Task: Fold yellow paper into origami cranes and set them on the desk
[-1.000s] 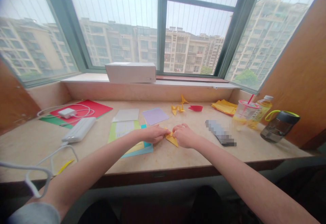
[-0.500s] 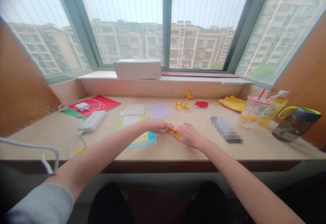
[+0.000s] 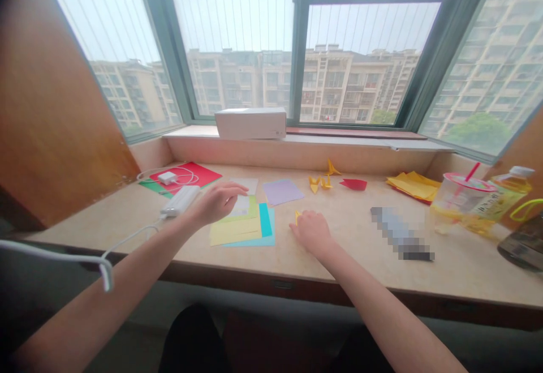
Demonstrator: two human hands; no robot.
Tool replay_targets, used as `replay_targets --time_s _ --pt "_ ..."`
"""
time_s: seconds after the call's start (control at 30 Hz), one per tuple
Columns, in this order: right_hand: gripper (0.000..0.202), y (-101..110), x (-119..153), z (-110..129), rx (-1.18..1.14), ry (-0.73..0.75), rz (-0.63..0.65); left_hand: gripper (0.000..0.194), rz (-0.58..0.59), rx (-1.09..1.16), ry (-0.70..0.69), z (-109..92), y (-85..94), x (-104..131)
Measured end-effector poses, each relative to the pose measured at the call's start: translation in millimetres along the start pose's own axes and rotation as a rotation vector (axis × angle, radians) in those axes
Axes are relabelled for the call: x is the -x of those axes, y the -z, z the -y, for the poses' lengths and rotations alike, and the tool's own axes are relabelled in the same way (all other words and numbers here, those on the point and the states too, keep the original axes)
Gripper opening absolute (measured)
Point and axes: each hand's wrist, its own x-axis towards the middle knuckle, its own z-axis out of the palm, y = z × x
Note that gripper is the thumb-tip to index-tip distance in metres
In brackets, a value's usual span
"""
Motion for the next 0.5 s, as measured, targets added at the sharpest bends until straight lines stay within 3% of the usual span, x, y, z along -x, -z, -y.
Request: replay_targets --time_s 0.1,0.23,0.33,0.5 --pt "0.040 -1 1 -1 0.003 -0.021 0.001 0.034 -0.087 0.010 0.114 7 16.7 2" --pt "0.034 -1 3 -8 0.002 -0.028 0.026 0.030 -0.185 0.072 0.205 15 23.3 -1" --pt "0.028 -2 5 -9 0.014 -0.001 0.043 0.030 -0.198 0.115 0.250 17 19.0 -3" --pt "0.027 2 7 -14 0.027 0.108 0.030 0.033 -0.096 0.175 0.193 4 -0.7 -2"
